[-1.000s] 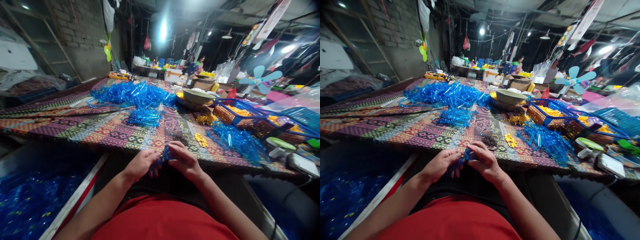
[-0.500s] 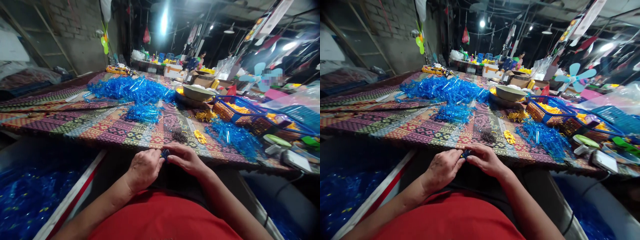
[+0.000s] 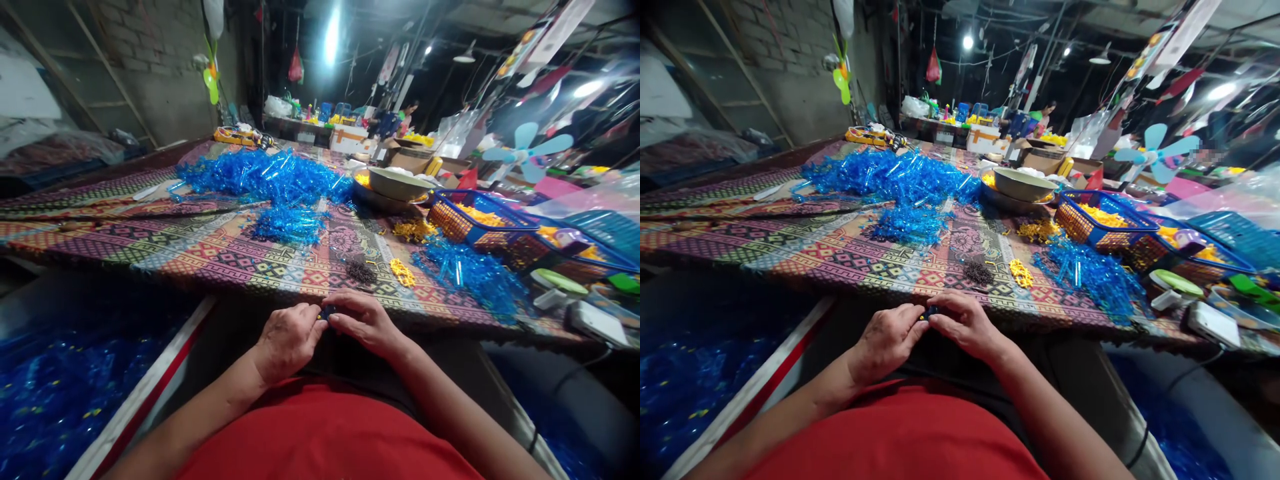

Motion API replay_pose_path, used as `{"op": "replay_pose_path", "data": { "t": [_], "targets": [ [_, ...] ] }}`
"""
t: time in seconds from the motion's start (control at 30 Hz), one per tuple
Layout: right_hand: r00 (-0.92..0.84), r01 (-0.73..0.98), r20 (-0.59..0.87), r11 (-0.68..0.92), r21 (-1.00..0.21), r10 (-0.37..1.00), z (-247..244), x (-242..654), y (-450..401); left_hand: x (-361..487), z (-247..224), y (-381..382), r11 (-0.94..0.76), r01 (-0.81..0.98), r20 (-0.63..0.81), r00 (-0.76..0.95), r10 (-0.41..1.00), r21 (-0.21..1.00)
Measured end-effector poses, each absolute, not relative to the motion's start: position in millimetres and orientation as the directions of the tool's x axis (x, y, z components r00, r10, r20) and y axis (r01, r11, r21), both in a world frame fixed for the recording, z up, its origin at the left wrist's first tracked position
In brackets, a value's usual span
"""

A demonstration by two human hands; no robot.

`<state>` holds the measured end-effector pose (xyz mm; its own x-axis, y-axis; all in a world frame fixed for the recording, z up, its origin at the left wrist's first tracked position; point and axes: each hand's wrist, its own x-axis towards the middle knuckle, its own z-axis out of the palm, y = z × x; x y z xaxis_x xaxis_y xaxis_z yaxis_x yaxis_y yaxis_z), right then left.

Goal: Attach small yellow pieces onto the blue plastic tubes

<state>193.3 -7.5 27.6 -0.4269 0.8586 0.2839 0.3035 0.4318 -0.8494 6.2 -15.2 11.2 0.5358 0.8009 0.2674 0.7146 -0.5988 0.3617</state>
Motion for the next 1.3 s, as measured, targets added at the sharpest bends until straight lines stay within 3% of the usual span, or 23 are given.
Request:
{"op": "replay_pose_path", "data": {
  "t": [0.37,0.47,0.53,0.6,0.67,0.77,0.83,0.9,0.97,1.07,1.17,1.3],
  "targets": [
    [-0.351,0.311,0.167,0.283,-0.907,0.921,9.6,186.5,-9.6,11.3,5.2,-16.5,-0.504,0.73,0.123,0.51,0.851,0.461],
    [-0.314,0.249,0.214,0.298,-0.922,0.925,11.7,191.8,-5.8,-0.3,15.5,-11.1,-0.516,0.736,0.151,0.505,0.85,0.438],
    [-0.246,0.201,0.271,0.322,-0.925,0.931,15.6,197.4,-3.9,-10.7,23.3,-6.9,-0.494,0.695,0.175,0.48,0.86,0.522],
    [-0.191,0.137,0.29,0.318,-0.938,0.938,18.0,201.4,-3.6,-16.3,26.1,-4.5,-0.382,0.541,0.175,0.394,0.902,0.749],
    [-0.168,0.062,0.274,0.288,-0.956,0.947,16.8,201.3,-5.2,-12.6,22.8,-5.1,-0.187,0.219,0.135,0.232,0.963,0.958],
    [-0.139,-0.027,0.259,0.258,-0.966,0.956,9.1,193.8,-10.1,5.0,15.3,-10.4,-0.071,-0.268,0.081,0.028,0.996,0.961],
    [-0.133,-0.052,0.259,0.255,-0.966,0.957,2.9,188.0,-13.2,15.5,14.7,-14.3,-0.124,-0.365,0.133,-0.001,0.991,0.923],
    [-0.147,0.003,0.299,0.303,-0.953,0.943,-0.4,184.9,-14.6,19.6,18.0,-17.3,-0.214,-0.286,0.228,0.017,0.973,0.934],
    [-0.175,0.145,0.382,0.407,-0.902,0.908,2.4,185.2,-14.4,17.8,21.5,-19.0,-0.326,-0.076,0.332,0.072,0.941,0.942],
    [-0.238,0.315,0.532,0.583,-0.749,0.813,18.5,187.1,-13.2,12.6,21.7,-19.6,-0.497,0.23,0.459,0.199,0.866,0.837],
    [-0.305,0.323,0.667,0.733,-0.599,0.68,39.1,184.7,-13.2,12.0,18.7,-19.5,-0.642,0.318,0.541,0.353,0.763,0.698],
    [-0.381,0.319,0.717,0.811,-0.49,0.583,55.0,180.0,-17.5,14.1,20.2,-21.0,-0.753,0.346,0.614,0.437,0.657,0.56]
  ]
}}
